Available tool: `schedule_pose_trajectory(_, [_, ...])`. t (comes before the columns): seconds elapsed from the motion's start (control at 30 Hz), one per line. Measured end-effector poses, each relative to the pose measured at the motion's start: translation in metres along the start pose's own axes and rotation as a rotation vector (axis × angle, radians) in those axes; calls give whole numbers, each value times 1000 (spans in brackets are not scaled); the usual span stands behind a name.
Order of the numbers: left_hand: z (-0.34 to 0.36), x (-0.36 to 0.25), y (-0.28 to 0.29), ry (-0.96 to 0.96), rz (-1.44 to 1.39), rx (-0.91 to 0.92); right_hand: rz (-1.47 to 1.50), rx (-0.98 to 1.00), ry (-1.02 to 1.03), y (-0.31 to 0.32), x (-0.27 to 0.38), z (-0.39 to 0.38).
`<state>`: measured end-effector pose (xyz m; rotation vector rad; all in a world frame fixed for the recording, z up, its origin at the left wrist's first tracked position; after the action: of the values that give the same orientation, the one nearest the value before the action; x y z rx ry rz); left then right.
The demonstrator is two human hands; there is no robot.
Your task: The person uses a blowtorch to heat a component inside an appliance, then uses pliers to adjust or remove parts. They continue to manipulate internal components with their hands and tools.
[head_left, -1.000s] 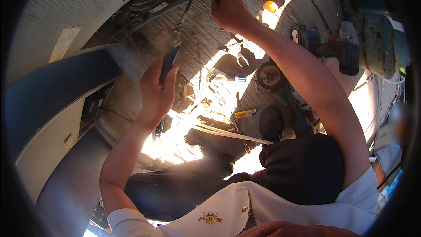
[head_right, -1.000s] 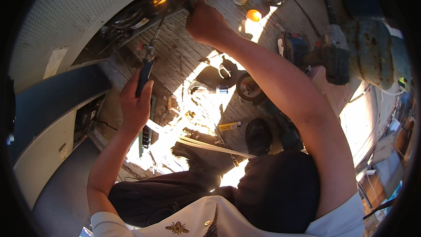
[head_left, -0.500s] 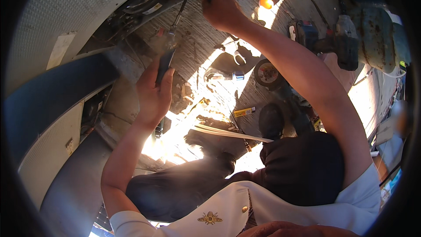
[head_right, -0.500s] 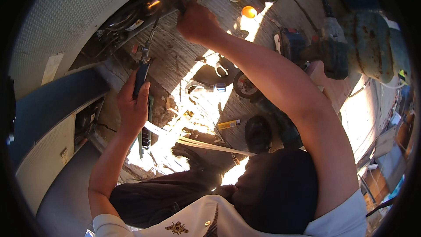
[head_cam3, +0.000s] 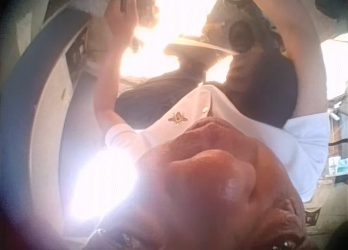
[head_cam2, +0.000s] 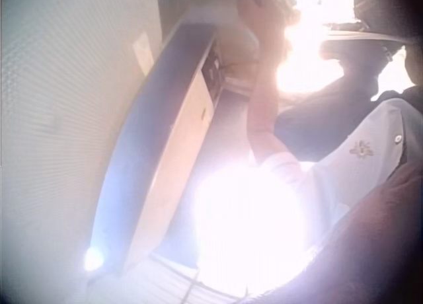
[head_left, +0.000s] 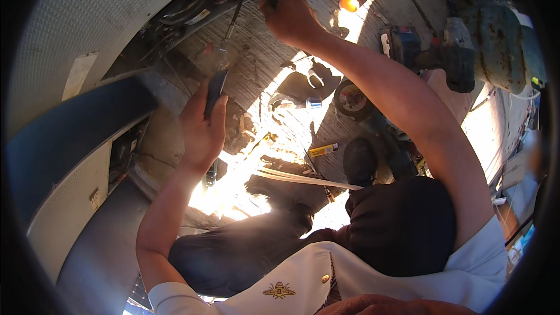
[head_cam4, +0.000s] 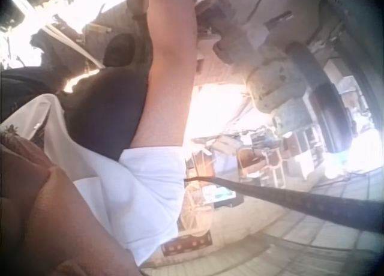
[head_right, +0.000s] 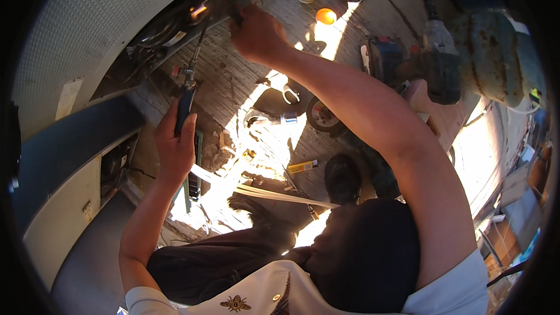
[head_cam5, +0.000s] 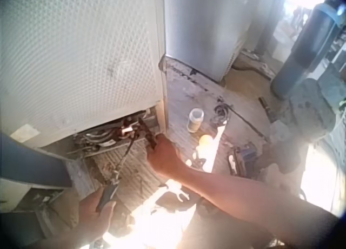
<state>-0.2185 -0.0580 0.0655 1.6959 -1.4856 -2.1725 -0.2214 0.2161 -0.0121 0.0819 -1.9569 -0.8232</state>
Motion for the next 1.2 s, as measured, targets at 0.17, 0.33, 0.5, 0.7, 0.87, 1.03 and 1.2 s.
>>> schedule_pose_trajectory(0.17, [0, 0, -2, -76, 7, -42, 51, -16, -47, -2, -7, -3])
schedule_pose_trajectory(0.33, [0, -2, 2, -38, 8, -30, 106, 11, -66, -7, -9, -2])
schedule_pose_trajectory(0.5, [2, -5, 1, -36, -6, -37, 105, -8, -47, -8, -9, -1])
schedule_pose_trajectory(0.7, [1, 0, 0, -28, -17, -30, 83, -89, 25, -9, -10, 2])
schedule_pose_trajectory(0.87, [5, -1, -2, 35, -17, 23, 89, -138, 32, -11, -14, 4])
schedule_pose_trajectory(1.03, [3, 2, -1, 26, 4, 5, 116, -44, -60, -9, -9, 1])
schedule_pose_trajectory(1.2, [5, -1, -2, 32, -6, 12, 149, -62, -52, -11, -14, 3])
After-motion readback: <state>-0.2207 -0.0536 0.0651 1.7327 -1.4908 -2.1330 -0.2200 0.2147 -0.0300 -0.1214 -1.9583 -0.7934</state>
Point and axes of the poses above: each hand's wrist, its own z-axis towards the middle knuckle, its own y-axis out of the back of the hand, x = y × z, the point moved 8 cm from there along z, towards the middle knuckle, and after that the axes turned 1 degree about -y, right-handed, at the moved point
